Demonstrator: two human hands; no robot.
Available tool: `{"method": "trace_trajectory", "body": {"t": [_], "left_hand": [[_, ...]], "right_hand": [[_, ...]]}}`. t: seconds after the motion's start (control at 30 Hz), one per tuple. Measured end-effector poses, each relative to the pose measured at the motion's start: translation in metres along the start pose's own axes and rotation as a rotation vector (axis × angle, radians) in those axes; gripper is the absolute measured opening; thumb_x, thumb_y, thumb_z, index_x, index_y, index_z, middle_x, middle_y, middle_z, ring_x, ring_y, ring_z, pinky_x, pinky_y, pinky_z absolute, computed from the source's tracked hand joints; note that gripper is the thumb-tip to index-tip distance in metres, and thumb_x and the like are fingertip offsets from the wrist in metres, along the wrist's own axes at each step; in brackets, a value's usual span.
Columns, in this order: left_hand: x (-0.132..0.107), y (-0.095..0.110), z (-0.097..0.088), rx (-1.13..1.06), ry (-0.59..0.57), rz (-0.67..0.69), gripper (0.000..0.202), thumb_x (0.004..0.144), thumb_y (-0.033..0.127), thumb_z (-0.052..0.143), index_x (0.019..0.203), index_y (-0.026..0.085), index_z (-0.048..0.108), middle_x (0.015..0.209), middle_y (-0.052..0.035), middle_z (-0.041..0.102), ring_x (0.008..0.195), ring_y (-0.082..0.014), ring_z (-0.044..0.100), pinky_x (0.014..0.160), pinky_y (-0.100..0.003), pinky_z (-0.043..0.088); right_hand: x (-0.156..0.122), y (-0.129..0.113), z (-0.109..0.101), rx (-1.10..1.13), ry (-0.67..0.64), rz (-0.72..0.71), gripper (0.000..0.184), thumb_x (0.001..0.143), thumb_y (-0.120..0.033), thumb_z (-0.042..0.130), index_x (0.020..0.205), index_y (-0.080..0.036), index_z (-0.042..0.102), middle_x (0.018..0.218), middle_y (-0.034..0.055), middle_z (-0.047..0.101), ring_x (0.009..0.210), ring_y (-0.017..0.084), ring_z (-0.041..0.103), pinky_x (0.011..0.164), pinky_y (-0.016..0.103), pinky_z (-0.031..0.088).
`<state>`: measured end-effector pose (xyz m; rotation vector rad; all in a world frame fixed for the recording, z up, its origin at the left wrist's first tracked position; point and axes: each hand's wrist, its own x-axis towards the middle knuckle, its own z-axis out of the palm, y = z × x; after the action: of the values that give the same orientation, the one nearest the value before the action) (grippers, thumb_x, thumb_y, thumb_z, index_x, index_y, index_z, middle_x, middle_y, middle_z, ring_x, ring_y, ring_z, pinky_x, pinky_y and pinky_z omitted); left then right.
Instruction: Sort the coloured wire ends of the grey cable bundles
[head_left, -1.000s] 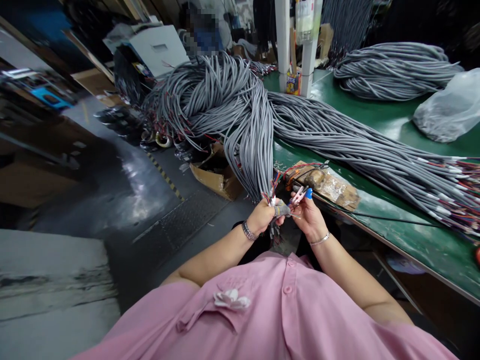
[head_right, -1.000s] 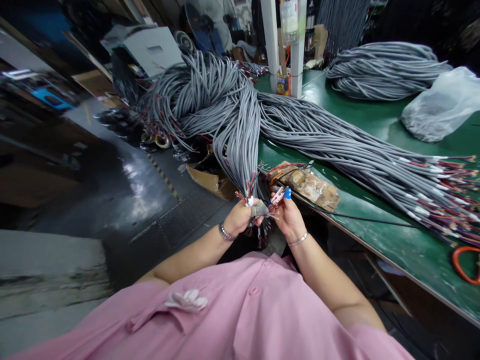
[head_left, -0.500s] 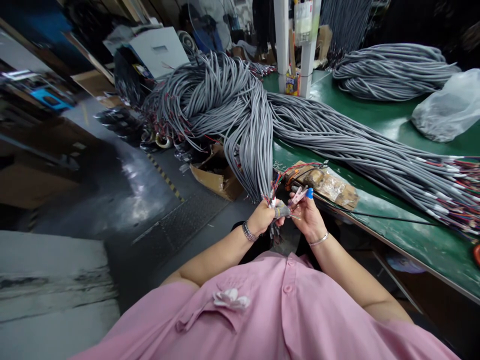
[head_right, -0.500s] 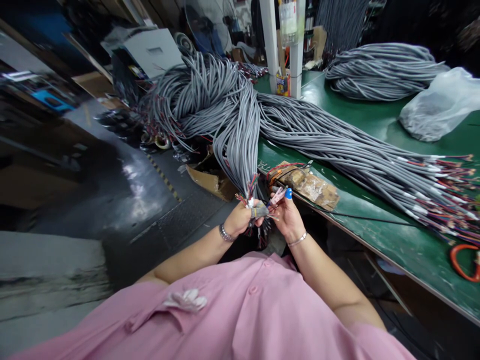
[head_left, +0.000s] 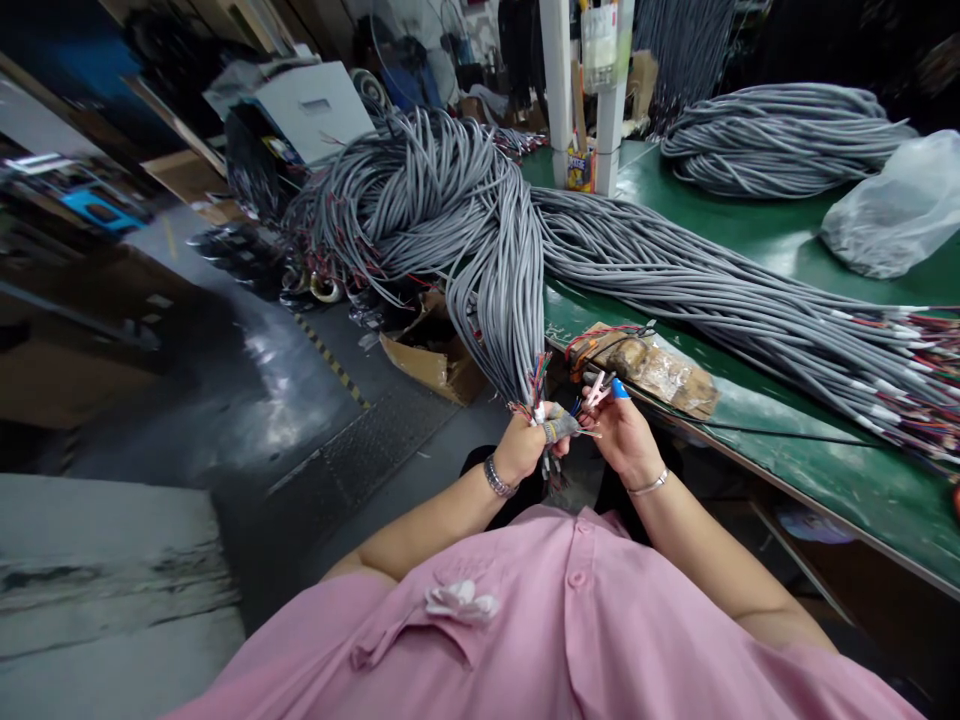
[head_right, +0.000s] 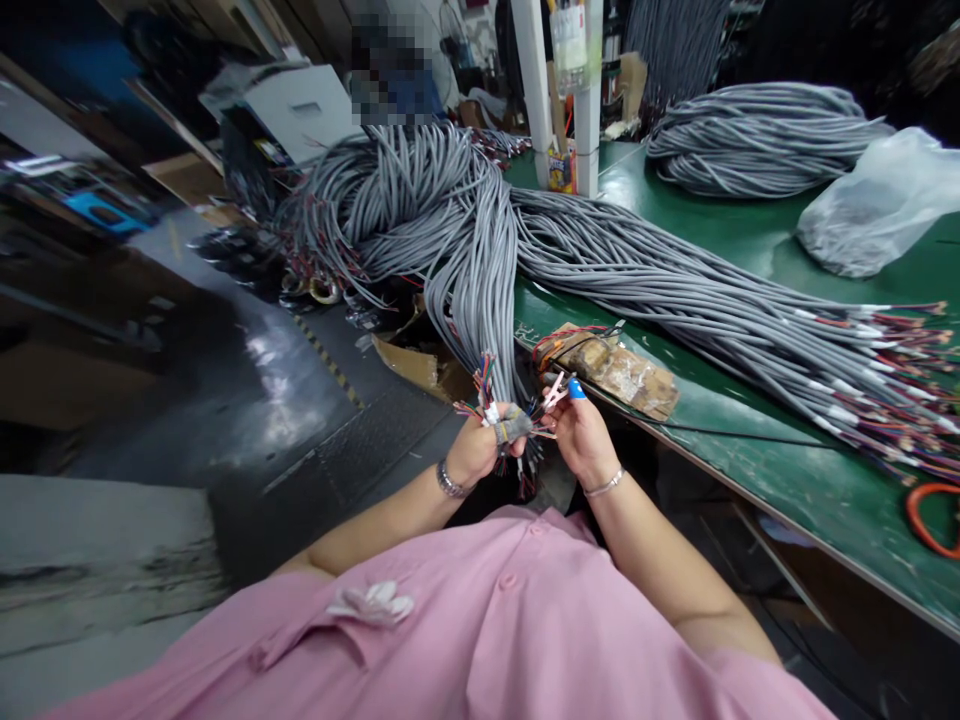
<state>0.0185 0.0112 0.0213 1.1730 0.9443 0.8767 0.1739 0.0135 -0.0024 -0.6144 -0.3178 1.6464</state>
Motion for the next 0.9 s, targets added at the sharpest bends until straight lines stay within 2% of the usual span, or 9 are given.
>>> {"method": "trace_trajectory", "body": {"t": [0.1, 0.27, 0.37, 0.5, 0.67, 0.9], "left_hand": [[0.003, 0.0, 0.002, -0.027, 0.008, 0.01, 0.035, 0.072, 0.045, 0.072, 0.063, 0.013, 0.061, 0.048, 0.0001, 0.058, 0.042, -0.0085, 0.049, 0.045, -0.021, 0.038], [0.007, -0.001, 0.003, -0.034, 0.018, -0.015, 0.033, 0.071, 0.044, 0.072, 0.064, 0.013, 0.061, 0.048, -0.0002, 0.058, 0.042, -0.0088, 0.049, 0.045, -0.021, 0.038], [0.008, -0.001, 0.002, -0.02, 0.018, -0.027, 0.035, 0.07, 0.045, 0.072, 0.062, 0.013, 0.06, 0.048, -0.0005, 0.058, 0.042, -0.0089, 0.049, 0.045, -0.022, 0.038], [0.008, 0.0, 0.001, -0.028, 0.003, -0.022, 0.034, 0.07, 0.045, 0.072, 0.062, 0.013, 0.061, 0.047, -0.0002, 0.058, 0.041, -0.0088, 0.049, 0.045, -0.022, 0.037], [0.008, 0.001, -0.001, -0.043, -0.037, -0.013, 0.036, 0.07, 0.046, 0.072, 0.062, 0.013, 0.061, 0.047, -0.0006, 0.058, 0.041, -0.0086, 0.049, 0.045, -0.022, 0.037], [0.012, -0.001, 0.004, -0.022, -0.009, -0.001, 0.032, 0.073, 0.041, 0.071, 0.061, 0.013, 0.059, 0.047, 0.0, 0.058, 0.04, -0.0087, 0.049, 0.044, -0.022, 0.036]], "right_hand": [[0.004, 0.003, -0.005, -0.081, -0.011, -0.075, 0.028, 0.08, -0.046, 0.071, 0.088, -0.019, 0.07, 0.084, 0.002, 0.072, 0.064, 0.012, 0.06, 0.056, 0.023, 0.05], [0.013, 0.011, -0.011, -0.223, 0.037, -0.255, 0.043, 0.08, -0.06, 0.064, 0.084, -0.018, 0.071, 0.08, 0.0032, 0.072, 0.063, 0.012, 0.061, 0.059, 0.024, 0.049], [0.017, 0.01, -0.011, -0.165, 0.013, -0.17, 0.043, 0.077, -0.061, 0.067, 0.084, -0.018, 0.07, 0.082, 0.0039, 0.073, 0.061, 0.013, 0.061, 0.058, 0.026, 0.05], [0.021, 0.007, -0.01, -0.01, -0.001, -0.05, 0.034, 0.075, -0.052, 0.075, 0.082, -0.02, 0.067, 0.08, 0.0013, 0.073, 0.059, 0.012, 0.061, 0.056, 0.025, 0.051], [0.022, 0.007, -0.011, 0.042, 0.023, -0.045, 0.027, 0.076, -0.045, 0.077, 0.083, -0.021, 0.066, 0.079, 0.0005, 0.074, 0.063, 0.012, 0.065, 0.058, 0.024, 0.055], [0.02, 0.007, -0.008, 0.041, 0.039, -0.056, 0.028, 0.075, -0.045, 0.077, 0.081, -0.019, 0.067, 0.077, 0.0007, 0.074, 0.058, 0.011, 0.063, 0.056, 0.023, 0.053]]}}
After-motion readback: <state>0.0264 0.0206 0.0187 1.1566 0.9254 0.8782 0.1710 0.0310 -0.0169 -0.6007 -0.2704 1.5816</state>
